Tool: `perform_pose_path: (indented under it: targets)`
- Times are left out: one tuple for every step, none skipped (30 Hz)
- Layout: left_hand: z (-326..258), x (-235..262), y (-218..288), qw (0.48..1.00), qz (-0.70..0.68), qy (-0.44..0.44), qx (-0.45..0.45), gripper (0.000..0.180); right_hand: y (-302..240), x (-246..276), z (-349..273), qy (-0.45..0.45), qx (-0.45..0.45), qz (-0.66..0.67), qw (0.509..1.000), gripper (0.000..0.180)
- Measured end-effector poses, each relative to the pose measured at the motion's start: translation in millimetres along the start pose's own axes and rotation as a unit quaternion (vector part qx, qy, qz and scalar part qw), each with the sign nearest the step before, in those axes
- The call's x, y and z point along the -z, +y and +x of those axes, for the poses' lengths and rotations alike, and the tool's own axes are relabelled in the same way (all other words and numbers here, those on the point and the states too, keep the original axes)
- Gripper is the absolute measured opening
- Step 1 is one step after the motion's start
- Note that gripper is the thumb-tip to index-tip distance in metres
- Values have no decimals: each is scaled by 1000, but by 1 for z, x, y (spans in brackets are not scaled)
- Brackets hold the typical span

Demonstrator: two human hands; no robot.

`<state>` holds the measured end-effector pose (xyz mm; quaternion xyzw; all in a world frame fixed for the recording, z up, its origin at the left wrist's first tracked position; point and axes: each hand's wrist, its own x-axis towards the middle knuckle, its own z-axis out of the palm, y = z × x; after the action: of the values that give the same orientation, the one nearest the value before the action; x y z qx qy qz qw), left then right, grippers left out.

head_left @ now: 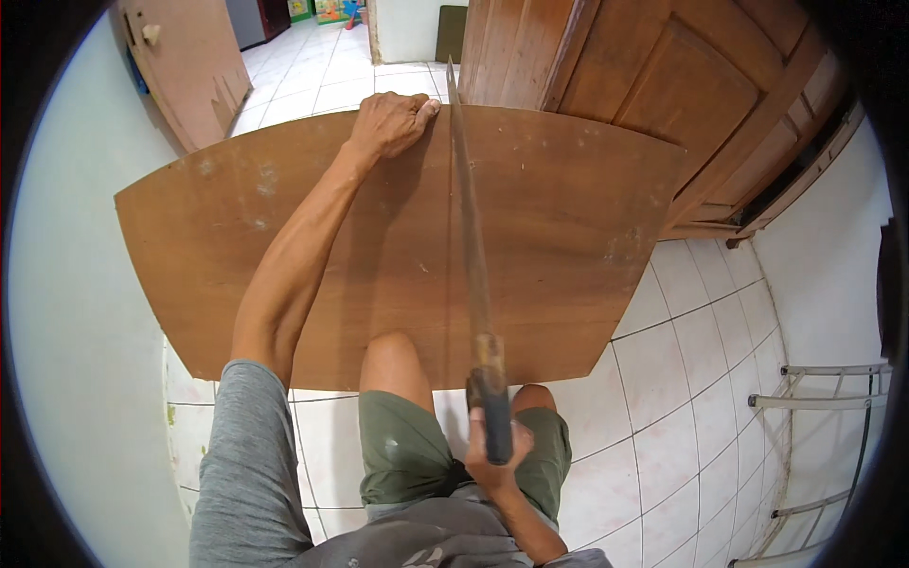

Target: The person uses a hand saw to cut a wooden board while holding it steady with one hand on a tiled floor.

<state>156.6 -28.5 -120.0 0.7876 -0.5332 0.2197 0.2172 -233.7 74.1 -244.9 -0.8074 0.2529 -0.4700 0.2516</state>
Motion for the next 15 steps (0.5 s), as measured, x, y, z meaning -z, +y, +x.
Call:
perform_pose_path:
  targets:
    - [1,-1,1,1000,-2,4,0,46,-4,-4,4,9,-50,54,997,14]
    - [0,1,3,1000,0,-2,-5,46,-8,-11,11,24,-99,114,988,14]
    - [0,4,4,1000,2,-29,8,47,-13,-16,15,47,-150,170,973,13]
    - [1,7,4,999,2,-48,24,47,-6,-16,15,26,-182,180,966,14]
    - [-1,8,5,999,0,-47,24,47,-2,-16,16,6,-215,189,958,15]
    - [-1,10,3,999,-7,-33,9,48,-5,-15,20,-32,-171,158,972,15]
    - [-1,12,2,1000,-13,-19,-5,48,-9,-16,19,-31,-166,157,973,15]
    - [0,13,2,1000,-14,-14,-5,48,-13,-19,15,-33,-154,150,976,16]
    - [2,14,4,999,21,-38,4,48,-17,-22,13,-36,-143,146,978,16]
    - [4,16,5,996,55,-63,13,49,-18,-18,16,-34,-122,136,983,16]
    - [5,19,5,996,58,-60,14,49,-18,-15,17,-34,-119,138,983,16]
    - [1,16,8,999,19,-41,-8,49,-16,-11,15,-21,-124,137,983,16]
    - [-1,15,10,999,-19,-21,-31,49,-14,-7,12,-8,-130,136,982,16]
    - [-1,13,12,999,-20,-21,-27,49,-8,-5,7,-22,-142,130,981,15]
    - [1,11,15,999,-13,-23,-25,48,-9,0,9,-26,-139,126,982,15]
